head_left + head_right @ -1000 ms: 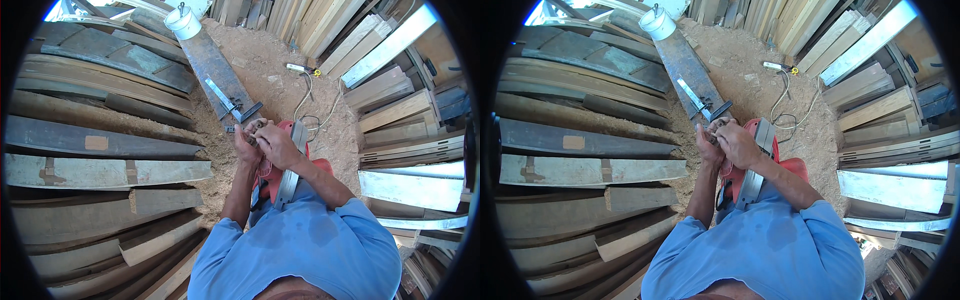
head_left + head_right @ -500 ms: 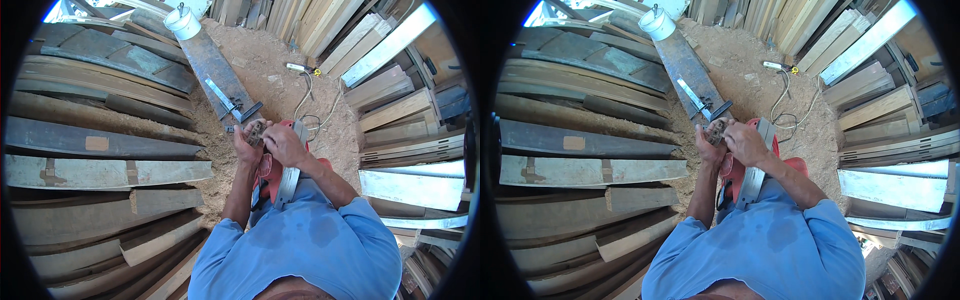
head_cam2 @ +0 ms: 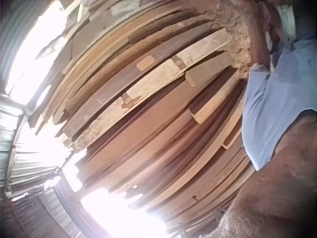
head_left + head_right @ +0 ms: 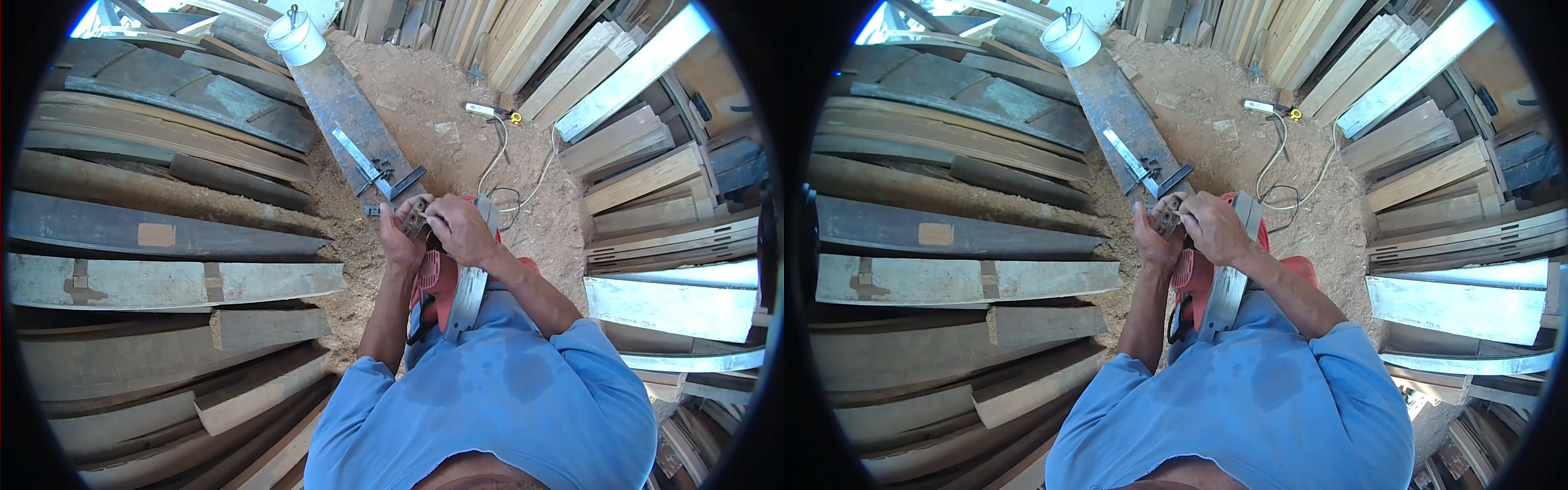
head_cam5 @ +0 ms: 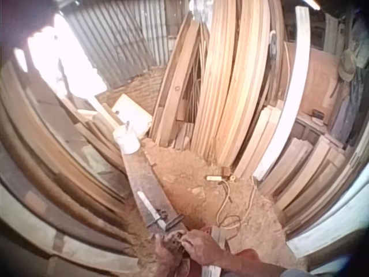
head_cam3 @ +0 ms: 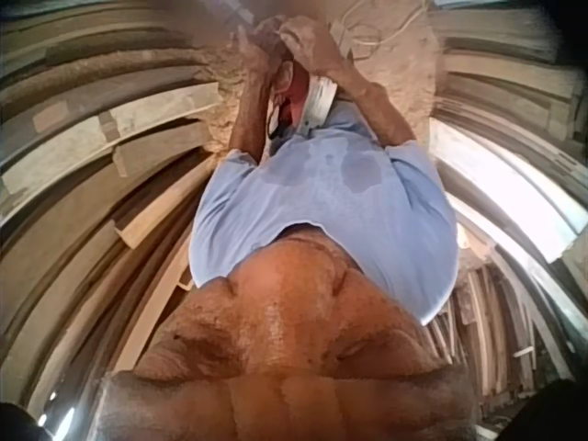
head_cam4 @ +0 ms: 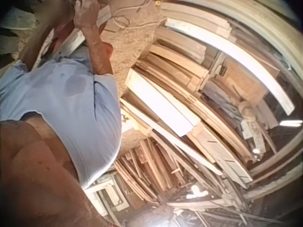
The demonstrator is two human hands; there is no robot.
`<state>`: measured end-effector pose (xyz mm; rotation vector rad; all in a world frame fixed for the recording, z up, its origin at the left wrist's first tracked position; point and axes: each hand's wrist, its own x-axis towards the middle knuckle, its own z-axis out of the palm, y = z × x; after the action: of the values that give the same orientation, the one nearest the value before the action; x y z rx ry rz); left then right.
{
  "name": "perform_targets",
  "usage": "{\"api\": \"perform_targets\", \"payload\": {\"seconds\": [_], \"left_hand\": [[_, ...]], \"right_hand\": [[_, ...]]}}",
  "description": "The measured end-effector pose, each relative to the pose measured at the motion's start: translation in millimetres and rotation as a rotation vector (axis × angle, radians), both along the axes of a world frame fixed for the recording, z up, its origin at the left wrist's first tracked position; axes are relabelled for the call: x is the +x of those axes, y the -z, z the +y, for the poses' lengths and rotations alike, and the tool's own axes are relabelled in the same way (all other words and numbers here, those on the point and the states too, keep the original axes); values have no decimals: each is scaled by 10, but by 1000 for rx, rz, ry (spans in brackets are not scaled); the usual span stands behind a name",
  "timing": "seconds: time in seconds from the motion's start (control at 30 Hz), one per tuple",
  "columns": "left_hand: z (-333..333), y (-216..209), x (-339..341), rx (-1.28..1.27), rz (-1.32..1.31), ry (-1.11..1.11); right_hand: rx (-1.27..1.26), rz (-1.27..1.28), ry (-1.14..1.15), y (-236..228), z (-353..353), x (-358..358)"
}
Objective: The person disassembles and adjusts components of a red electric planer, handling small screws, a metal blade, and an adjustment bracket by hand.
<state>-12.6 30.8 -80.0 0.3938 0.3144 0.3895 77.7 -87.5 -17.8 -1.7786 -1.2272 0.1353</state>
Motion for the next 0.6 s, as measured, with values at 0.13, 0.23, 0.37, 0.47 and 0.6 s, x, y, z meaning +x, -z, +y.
{"api": "perform_targets", "payload": {"seconds": [0.13, 0.23, 0.37, 0.47, 0.6], "left_hand": [[-34, -55, 13, -17, 6, -24], [-31, -26, -12, -14, -15, -5], [-2, 25, 5, 18, -68, 23], [-27, -14, -10, -27, -30, 14], [13, 46, -3, 17, -58, 25]], "right_hand": [[-26, 93, 22, -70, 41, -46], [8, 46, 14, -79, 37, -3], [35, 76, 30, -114, 40, -110], [0, 88, 43, -34, 34, -22], [-10, 154, -15, -121, 27, -128]]}}
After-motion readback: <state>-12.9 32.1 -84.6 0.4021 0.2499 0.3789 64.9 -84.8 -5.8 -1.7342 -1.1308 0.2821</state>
